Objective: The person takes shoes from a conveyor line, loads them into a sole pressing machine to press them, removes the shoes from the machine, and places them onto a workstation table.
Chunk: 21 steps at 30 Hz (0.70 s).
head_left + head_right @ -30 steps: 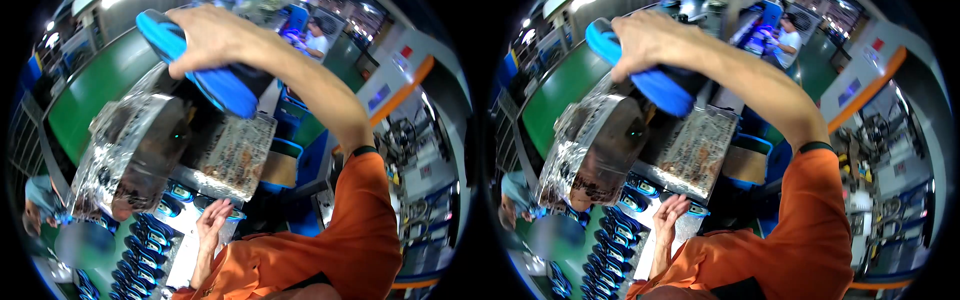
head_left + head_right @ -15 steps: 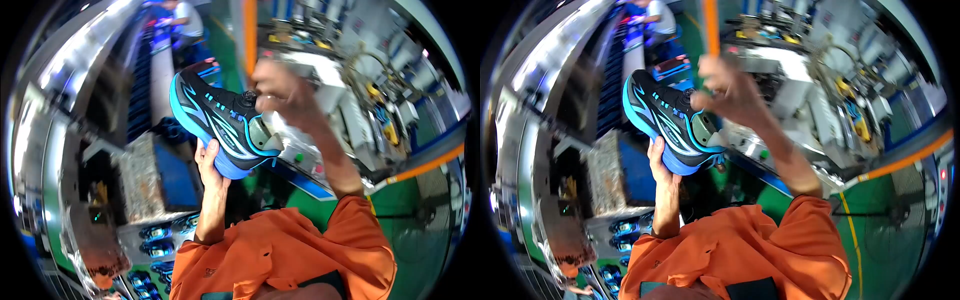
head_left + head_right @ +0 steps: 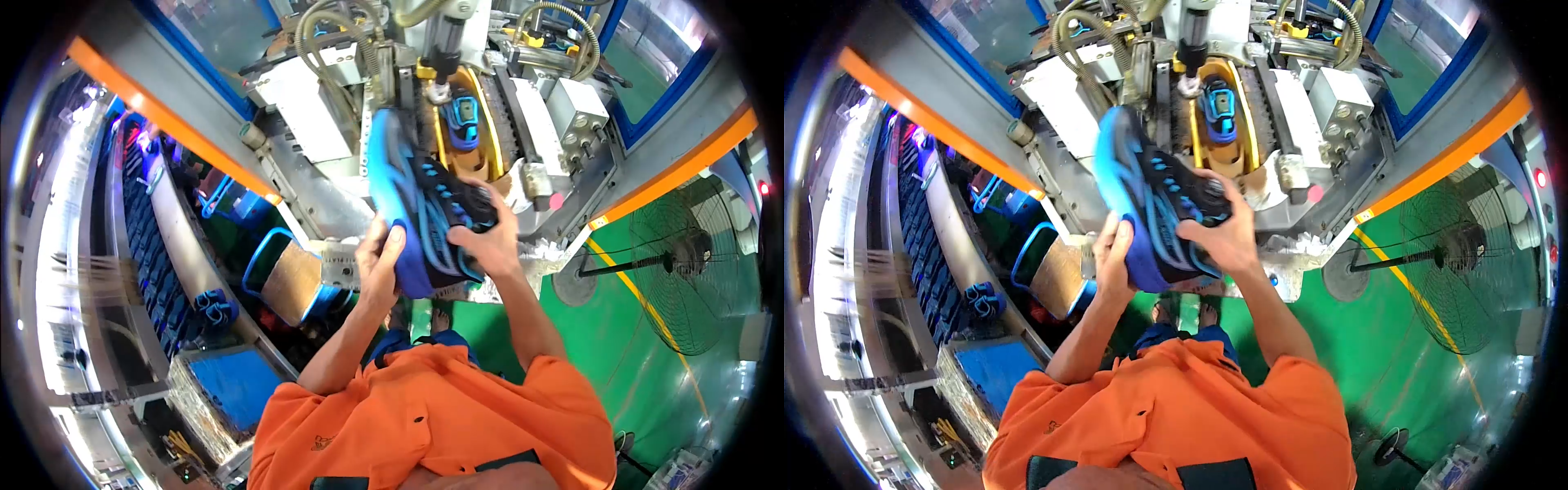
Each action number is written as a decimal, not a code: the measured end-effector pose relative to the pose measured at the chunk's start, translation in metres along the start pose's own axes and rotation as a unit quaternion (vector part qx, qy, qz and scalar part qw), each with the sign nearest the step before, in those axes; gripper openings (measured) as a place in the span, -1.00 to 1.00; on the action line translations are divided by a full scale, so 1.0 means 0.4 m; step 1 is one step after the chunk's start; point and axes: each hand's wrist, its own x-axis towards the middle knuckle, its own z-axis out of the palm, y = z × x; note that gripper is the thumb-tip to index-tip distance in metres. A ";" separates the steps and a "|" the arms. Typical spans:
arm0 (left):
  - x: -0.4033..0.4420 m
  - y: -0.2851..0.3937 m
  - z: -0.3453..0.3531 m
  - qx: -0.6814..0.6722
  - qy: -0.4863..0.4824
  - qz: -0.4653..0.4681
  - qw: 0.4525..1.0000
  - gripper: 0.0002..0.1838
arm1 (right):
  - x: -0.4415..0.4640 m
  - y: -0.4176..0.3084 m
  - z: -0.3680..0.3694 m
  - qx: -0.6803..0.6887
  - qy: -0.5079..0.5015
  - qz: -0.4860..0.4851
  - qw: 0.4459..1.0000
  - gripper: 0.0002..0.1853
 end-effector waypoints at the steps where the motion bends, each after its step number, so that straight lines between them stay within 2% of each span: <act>1: 0.052 -0.015 0.000 0.032 -0.022 -0.033 0.999 -0.52 | 0.003 0.012 -0.033 0.007 0.053 0.028 0.998 -0.25; 2: 0.119 -0.044 -0.003 0.064 -0.044 -0.066 0.995 -0.52 | 0.017 0.034 -0.076 -0.007 0.100 -0.006 0.995 -0.27; 4: 0.284 -0.100 0.022 0.173 -0.057 -0.007 0.983 -0.54 | 0.019 0.069 -0.154 -0.058 0.179 -0.047 0.981 -0.28; 6: 0.448 -0.145 0.035 0.221 -0.024 -0.065 0.973 -0.43 | 0.013 0.056 -0.201 -0.048 0.232 -0.045 0.971 -0.29; 7: 0.527 -0.173 0.047 0.311 -0.026 -0.032 0.950 -0.42 | 0.007 0.059 -0.216 -0.058 0.268 -0.074 0.959 -0.29; 8: 0.604 -0.204 0.059 0.397 -0.028 0.002 0.918 -0.41 | -0.001 0.047 -0.232 -0.117 0.294 -0.045 0.947 -0.29; 10: 0.734 -0.314 0.073 0.509 0.080 0.074 0.854 -0.40 | -0.010 0.012 -0.229 -0.145 0.333 -0.045 0.931 -0.30; 11: 0.778 -0.333 0.086 0.554 0.053 0.028 0.831 -0.43 | -0.016 0.015 -0.241 -0.171 0.340 -0.047 0.924 -0.30; 12: 0.801 -0.376 0.088 0.618 0.125 0.138 0.763 -0.49 | -0.015 0.019 -0.251 -0.194 0.347 -0.048 0.916 -0.30; 14: 0.843 -0.384 0.069 0.621 0.096 0.042 0.777 -0.46 | 0.008 0.003 -0.252 -0.225 0.353 -0.024 0.908 -0.33; 16: 0.833 -0.368 0.050 0.604 0.104 0.054 0.788 -0.53 | 0.062 -0.012 -0.278 -0.226 0.350 -0.044 0.908 -0.34; 18: 0.835 -0.343 -0.018 0.453 0.088 0.045 0.886 -0.68 | 0.174 -0.025 -0.293 -0.268 0.327 -0.077 0.903 -0.37; 19: 0.821 -0.326 -0.048 0.323 0.068 0.009 0.944 -0.80 | 0.242 -0.037 -0.290 -0.274 0.315 -0.069 0.906 -0.39; 20: 0.787 -0.332 -0.071 0.134 0.098 -0.031 0.986 -0.82 | 0.325 -0.030 -0.300 -0.298 0.328 -0.049 0.895 -0.43; 21: 0.705 -0.231 -0.063 0.035 0.109 -0.140 0.983 -0.86 | 0.397 -0.049 -0.276 -0.355 0.311 -0.024 0.881 -0.47</act>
